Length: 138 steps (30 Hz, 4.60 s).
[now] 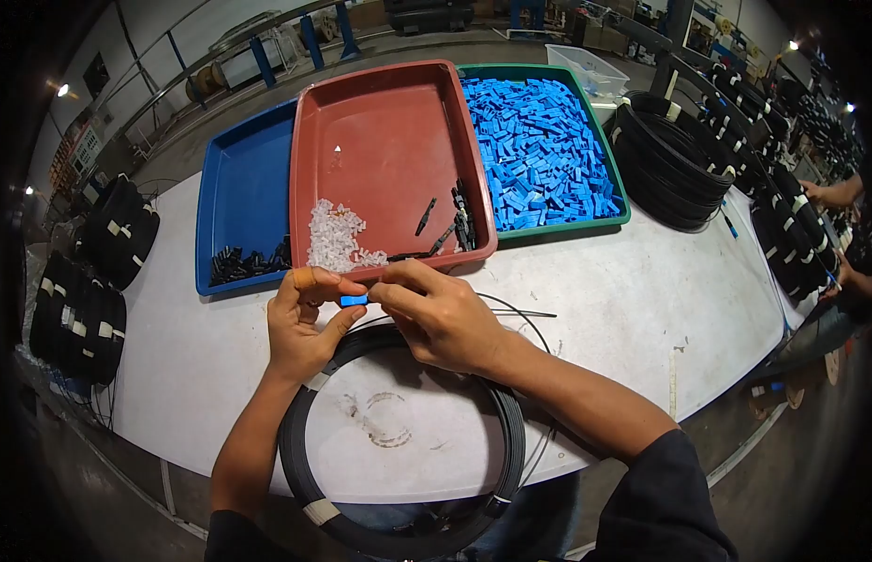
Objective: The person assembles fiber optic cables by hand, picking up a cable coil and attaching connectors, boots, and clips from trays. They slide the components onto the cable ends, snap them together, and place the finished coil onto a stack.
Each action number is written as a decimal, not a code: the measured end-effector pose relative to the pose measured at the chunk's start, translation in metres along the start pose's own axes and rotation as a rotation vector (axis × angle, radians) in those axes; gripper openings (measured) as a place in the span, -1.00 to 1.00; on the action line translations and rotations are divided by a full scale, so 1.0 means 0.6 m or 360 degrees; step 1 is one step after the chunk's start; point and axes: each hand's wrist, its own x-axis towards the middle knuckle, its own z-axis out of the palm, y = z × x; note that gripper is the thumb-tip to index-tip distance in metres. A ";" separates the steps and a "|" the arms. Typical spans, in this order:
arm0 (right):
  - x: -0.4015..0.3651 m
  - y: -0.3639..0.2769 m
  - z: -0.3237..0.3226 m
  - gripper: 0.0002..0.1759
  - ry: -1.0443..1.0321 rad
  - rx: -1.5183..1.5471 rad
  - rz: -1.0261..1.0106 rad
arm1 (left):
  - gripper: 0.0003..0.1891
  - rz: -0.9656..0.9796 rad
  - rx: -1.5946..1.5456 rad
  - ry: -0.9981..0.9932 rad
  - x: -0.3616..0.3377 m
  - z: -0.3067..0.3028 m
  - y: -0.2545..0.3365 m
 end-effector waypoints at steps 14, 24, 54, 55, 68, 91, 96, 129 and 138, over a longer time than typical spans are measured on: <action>0.005 -0.003 0.001 -0.75 0.0069 0.0014 0.0284 | -0.47 0.0019 0.0148 0.0106 -0.002 -0.002 0.000; 0.002 0.008 0.004 -0.75 0.0081 -0.0091 0.0142 | -0.47 0.0047 0.0193 0.0031 -0.005 -0.009 -0.005; -0.001 0.010 -0.002 -0.70 0.0087 0.0057 -0.0231 | -0.50 0.0064 0.0122 -0.0160 0.002 -0.005 0.000; -0.002 0.010 -0.003 -0.65 0.0073 0.0039 -0.0218 | -0.50 0.0063 0.0124 -0.0160 0.002 -0.006 0.000; -0.005 0.008 -0.004 -0.62 0.0031 0.0054 -0.0105 | -0.54 0.0146 0.0149 -0.0037 0.005 -0.004 0.002; -0.003 -0.004 -0.003 -0.62 -0.0076 -0.0003 -0.0096 | -0.83 0.0186 0.0270 -0.0097 0.004 -0.002 0.008; -0.001 -0.003 -0.008 -0.60 0.0006 -0.0177 -0.0219 | -0.83 0.0263 0.0235 -0.0103 0.008 -0.002 0.003; -0.004 0.007 0.000 -0.70 -0.0150 -0.0040 0.0030 | -0.83 0.0663 0.0599 -0.0204 0.012 0.000 0.007; -0.004 0.003 0.001 -0.71 -0.0057 -0.0048 0.0014 | -0.82 0.0492 0.0503 -0.0125 0.011 0.000 0.008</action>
